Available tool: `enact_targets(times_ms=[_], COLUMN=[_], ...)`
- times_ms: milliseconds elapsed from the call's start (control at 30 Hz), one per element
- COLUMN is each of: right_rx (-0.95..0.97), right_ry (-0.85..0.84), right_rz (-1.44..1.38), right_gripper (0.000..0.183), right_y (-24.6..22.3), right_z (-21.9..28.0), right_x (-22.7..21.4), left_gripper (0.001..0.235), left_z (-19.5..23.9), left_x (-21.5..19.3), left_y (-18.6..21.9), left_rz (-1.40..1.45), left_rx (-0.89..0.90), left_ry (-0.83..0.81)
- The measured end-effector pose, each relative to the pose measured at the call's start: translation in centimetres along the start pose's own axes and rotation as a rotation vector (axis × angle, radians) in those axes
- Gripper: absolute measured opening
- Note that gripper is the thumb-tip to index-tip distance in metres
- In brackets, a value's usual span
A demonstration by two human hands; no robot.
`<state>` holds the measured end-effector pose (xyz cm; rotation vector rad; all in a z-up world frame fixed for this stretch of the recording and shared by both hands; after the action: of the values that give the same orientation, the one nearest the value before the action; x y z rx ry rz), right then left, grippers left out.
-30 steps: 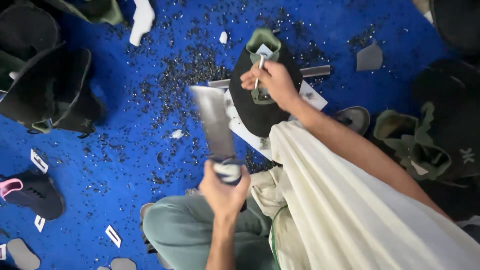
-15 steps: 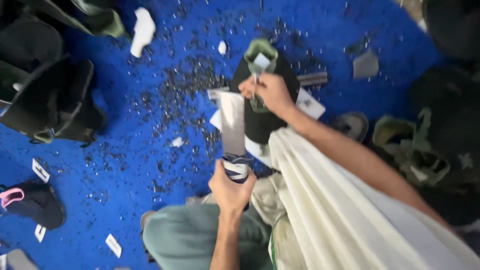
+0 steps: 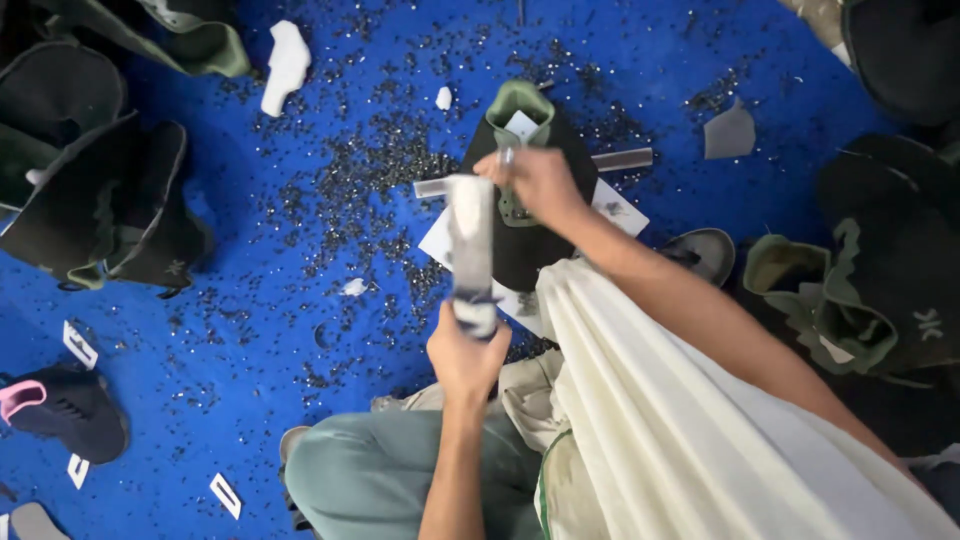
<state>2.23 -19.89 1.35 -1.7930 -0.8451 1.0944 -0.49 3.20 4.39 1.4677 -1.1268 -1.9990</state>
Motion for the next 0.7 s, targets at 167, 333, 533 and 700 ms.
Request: enact_targets(times_ms=[167, 333, 533, 700], right_rx=[0.55, 0.487, -0.153, 0.495], right_ry=[0.131, 0.087, 0.095, 0.183], right_rz=[-0.719, -0.526, 0.155, -0.719], right_gripper=[0.016, 0.01, 0.026, 0.022], right_y=[7.6, 7.1, 0.0, 9.3], right_z=[-2.6, -1.9, -2.4, -5.1], right_x=[-0.6, 0.0, -1.3, -2.5], left_gripper=[0.035, 0.037, 0.047, 0.035], left_z=[1.6, 1.0, -1.6, 0.4], left_x=[-8.3, -9.3, 0.4, -6.7], left_y=[9.3, 13.1, 2.2, 8.8], left_rz=[0.098, 0.29, -0.003, 0.06], left_rx=[0.134, 0.602, 0.146, 0.158], left_ry=[0.13, 0.149, -0.036, 0.115])
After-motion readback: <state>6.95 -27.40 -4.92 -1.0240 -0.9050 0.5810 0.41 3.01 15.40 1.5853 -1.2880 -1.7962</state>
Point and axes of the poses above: each hand's wrist, its own z-axis away from the middle knuckle, its own x-axis out of the palm, y = z × x, the point moved 9 cm from there along -z, towards the middle knuckle, and after that the axes turned 5 degrees about x, right-handed, at the moved point
